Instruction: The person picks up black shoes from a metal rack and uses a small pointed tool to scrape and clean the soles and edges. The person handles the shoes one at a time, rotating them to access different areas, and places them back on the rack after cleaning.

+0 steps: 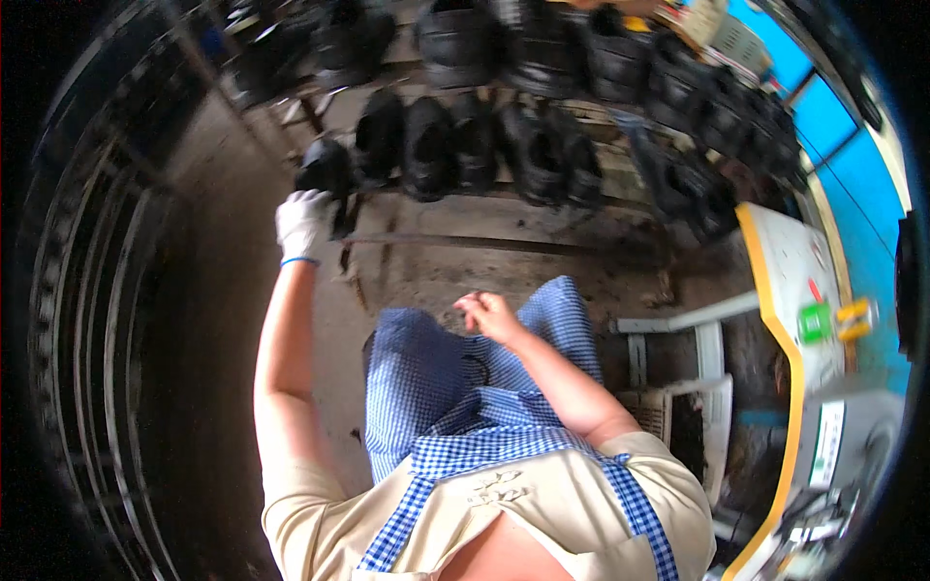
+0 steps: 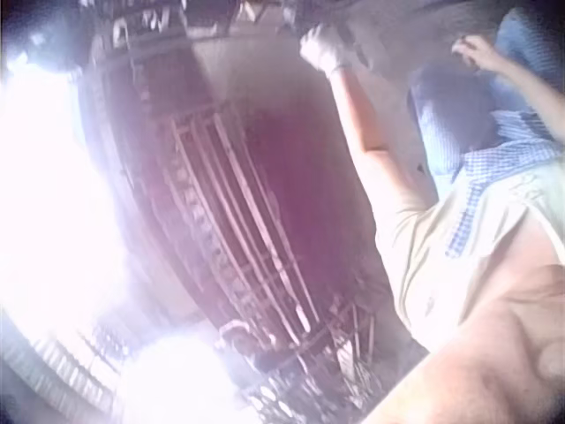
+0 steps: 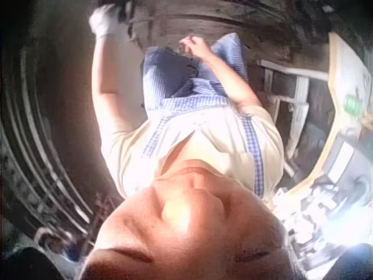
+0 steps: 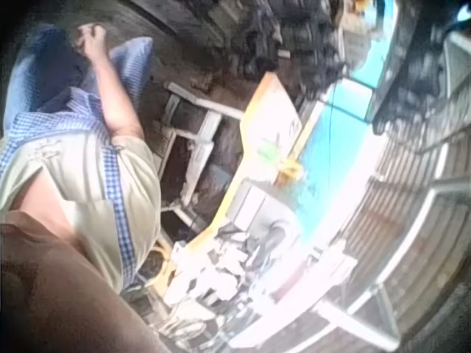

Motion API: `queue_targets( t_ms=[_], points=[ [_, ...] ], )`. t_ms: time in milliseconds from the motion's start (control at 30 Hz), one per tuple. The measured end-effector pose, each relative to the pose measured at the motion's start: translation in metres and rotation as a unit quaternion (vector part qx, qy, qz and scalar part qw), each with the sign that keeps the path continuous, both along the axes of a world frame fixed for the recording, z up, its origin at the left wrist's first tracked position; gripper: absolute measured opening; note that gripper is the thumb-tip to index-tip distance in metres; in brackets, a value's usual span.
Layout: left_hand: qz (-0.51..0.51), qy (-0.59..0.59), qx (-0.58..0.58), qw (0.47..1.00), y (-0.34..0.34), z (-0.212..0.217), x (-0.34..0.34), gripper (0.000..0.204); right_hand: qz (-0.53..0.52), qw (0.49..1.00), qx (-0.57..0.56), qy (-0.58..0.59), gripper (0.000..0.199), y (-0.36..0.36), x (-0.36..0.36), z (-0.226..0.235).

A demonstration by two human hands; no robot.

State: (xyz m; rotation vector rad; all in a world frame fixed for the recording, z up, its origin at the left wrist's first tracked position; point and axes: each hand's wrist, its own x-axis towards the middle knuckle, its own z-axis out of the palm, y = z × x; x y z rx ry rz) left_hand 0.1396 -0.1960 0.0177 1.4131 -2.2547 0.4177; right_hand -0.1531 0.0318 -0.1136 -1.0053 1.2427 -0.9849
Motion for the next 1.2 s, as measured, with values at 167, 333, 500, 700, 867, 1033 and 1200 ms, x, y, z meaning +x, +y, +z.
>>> queue_targets(
  t_ms=[167,333,500,700,867,1033,1200],
  points=[
    [-0.049,-0.028,-0.017,0.998,-0.058,-0.017,0.019,0.019,-0.053,0.998,-0.03,0.002,0.026,0.015,-0.032,0.022],
    [0.05,0.054,0.044,0.996,-0.112,-0.037,0.021,0.023,-0.235,0.967,-0.071,0.071,0.032,0.04,-0.112,0.053],
    [0.044,0.118,-0.101,0.987,-0.071,-0.026,-0.029,0.045,-0.414,0.758,-0.14,0.484,0.037,0.058,-0.246,0.054],
    [-0.168,0.281,0.068,0.942,0.063,-0.04,-0.065,0.031,-0.458,0.523,0.006,0.719,0.036,0.071,-0.422,0.066],
    [-0.101,0.407,0.268,0.867,0.157,-0.071,-0.067,0.02,-0.495,0.437,0.025,0.751,0.046,0.068,-0.548,0.055],
    [-0.051,0.428,0.286,0.856,0.189,-0.09,-0.063,0.019,-0.304,0.572,0.121,0.752,0.069,0.045,-0.578,0.062],
    [-0.021,0.453,0.291,0.842,0.198,-0.089,-0.071,0.019,-0.341,0.62,0.11,0.698,0.08,0.01,-0.541,0.08]
  ],
)
